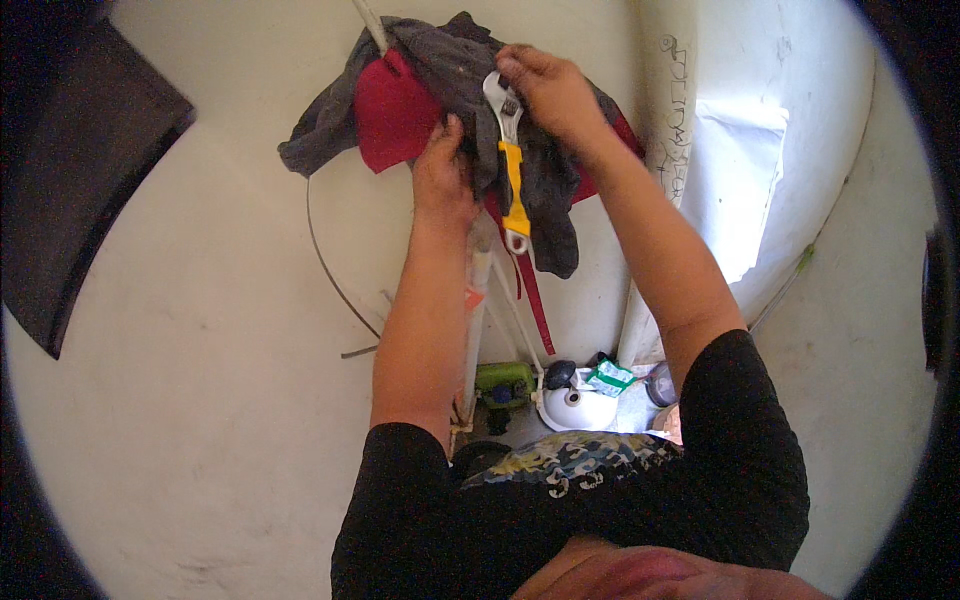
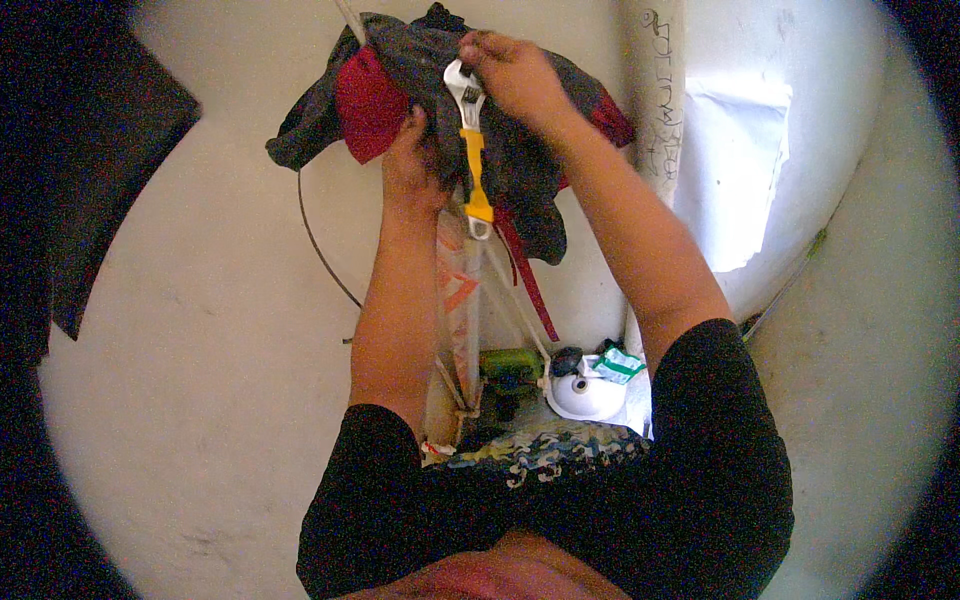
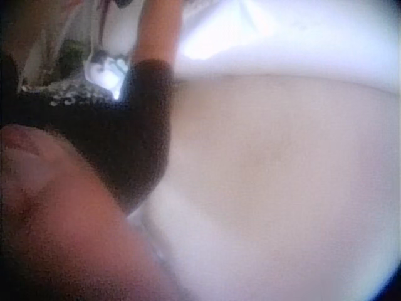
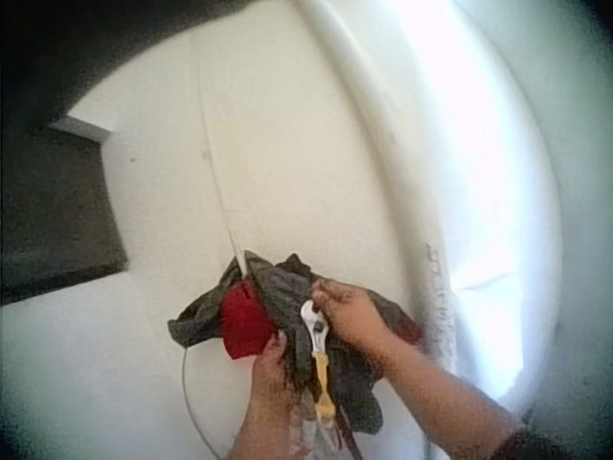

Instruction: The person uses a cloth to wipe a pair of pliers and then places them into a toolbox. The person also handles a small white object and a mobile phone before organizing the tools.

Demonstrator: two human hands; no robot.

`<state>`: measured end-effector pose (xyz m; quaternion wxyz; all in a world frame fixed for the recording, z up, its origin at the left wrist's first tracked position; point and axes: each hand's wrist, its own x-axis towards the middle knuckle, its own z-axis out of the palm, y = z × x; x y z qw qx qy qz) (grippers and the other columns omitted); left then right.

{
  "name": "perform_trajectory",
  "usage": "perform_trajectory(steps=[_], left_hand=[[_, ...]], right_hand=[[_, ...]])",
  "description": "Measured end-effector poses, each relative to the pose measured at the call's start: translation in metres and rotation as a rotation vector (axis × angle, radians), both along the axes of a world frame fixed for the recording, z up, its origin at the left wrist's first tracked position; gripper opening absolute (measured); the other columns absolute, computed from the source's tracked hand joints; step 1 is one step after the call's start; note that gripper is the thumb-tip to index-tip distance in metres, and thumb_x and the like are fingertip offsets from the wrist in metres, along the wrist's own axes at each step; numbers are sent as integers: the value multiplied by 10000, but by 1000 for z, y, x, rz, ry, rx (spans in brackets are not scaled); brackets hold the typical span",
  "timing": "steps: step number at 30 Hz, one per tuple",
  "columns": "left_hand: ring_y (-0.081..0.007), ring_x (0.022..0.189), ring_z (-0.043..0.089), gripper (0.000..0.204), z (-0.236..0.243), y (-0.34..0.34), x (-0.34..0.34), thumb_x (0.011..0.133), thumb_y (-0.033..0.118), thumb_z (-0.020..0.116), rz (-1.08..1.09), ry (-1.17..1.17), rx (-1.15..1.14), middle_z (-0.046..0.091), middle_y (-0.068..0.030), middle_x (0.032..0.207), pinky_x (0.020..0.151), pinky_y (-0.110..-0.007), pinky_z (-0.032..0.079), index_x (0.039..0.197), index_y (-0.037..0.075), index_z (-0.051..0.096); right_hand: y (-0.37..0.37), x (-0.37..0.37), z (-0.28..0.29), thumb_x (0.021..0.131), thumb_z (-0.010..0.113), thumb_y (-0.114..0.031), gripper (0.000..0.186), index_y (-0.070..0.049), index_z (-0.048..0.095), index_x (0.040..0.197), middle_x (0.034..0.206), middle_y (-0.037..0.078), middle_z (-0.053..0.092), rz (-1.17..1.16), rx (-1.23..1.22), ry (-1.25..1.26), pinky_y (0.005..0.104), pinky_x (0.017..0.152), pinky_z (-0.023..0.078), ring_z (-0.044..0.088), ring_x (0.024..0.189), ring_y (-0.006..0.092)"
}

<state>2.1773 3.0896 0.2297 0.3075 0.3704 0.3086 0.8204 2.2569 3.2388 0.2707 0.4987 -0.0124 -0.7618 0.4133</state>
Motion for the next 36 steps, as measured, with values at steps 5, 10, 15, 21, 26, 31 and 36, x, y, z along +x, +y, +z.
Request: perform_trajectory(steps=[5, 10, 15, 21, 26, 31, 36], left_hand=[[-290, 1008, 663, 366, -23, 30, 35, 1000, 230, 570, 330, -98, 86, 648, -114, 1175, 911, -457, 528, 1319, 62, 507], [-305, 1015, 642, 389, -7, 14, 39, 970, 121, 601, 446, -57, -45, 607, -134, 1177, 842, -466, 546, 1316, 63, 432], [-280, 986, 655, 399, -13, 15, 35, 946, 99, 630, 542, 69, -121, 618, -120, 1165, 815, -410, 560, 1299, 70, 447], [-314, 1139, 598, 391, -14, -9, 29, 999, 236, 520, 171, 46, 29, 604, -148, 1261, 992, -453, 482, 1299, -13, 495], [-308, 1245, 546, 450, -39, -44, -30, 1029, 310, 431, 12, -196, 61, 585, -156, 1333, 1080, -476, 418, 1349, 1, 498], [-309, 1237, 553, 459, -40, -17, -1, 1027, 368, 478, -6, 39, 75, 590, -128, 1329, 1085, -470, 414, 1359, 51, 502], [-245, 1163, 559, 628, -31, 7, 12, 1010, 541, 479, 419, 237, -95, 594, -131, 1284, 1059, -381, 393, 1320, -3, 523]], right_hand=[[-30, -22, -20, 951, 599, -258, 248, -130, 688, 1145, 1049, 154, 702, -322, 248, -75, 447, 889, 500, 653, 973, 374], [-19, 26, -39, 908, 667, -222, 254, -30, 699, 1070, 1030, 165, 688, -434, 317, 283, 425, 918, 492, 636, 1030, 343], [-66, 56, -115, 901, 671, -198, 363, -34, 625, 1222, 1083, 201, 666, -158, 271, -22, 428, 944, 493, 635, 1042, 365], [-55, 56, -132, 873, 608, -85, 509, -14, 505, 1366, 1170, 222, 652, 12, 21, -65, 407, 999, 472, 641, 1078, 380], [-41, 82, -120, 914, 582, -61, 541, -31, 463, 1441, 1099, 20, 635, 163, -351, -141, 267, 892, 473, 604, 988, 117], [-40, 63, -77, 932, 613, -153, 467, -26, 526, 1374, 1218, 167, 636, -94, 238, 99, 369, 970, 482, 625, 1094, 299], [-69, 30, -81, 872, 583, -104, 573, -41, 461, 1429, 1221, 227, 599, -98, 339, -46, 456, 993, 482, 591, 1116, 417]])
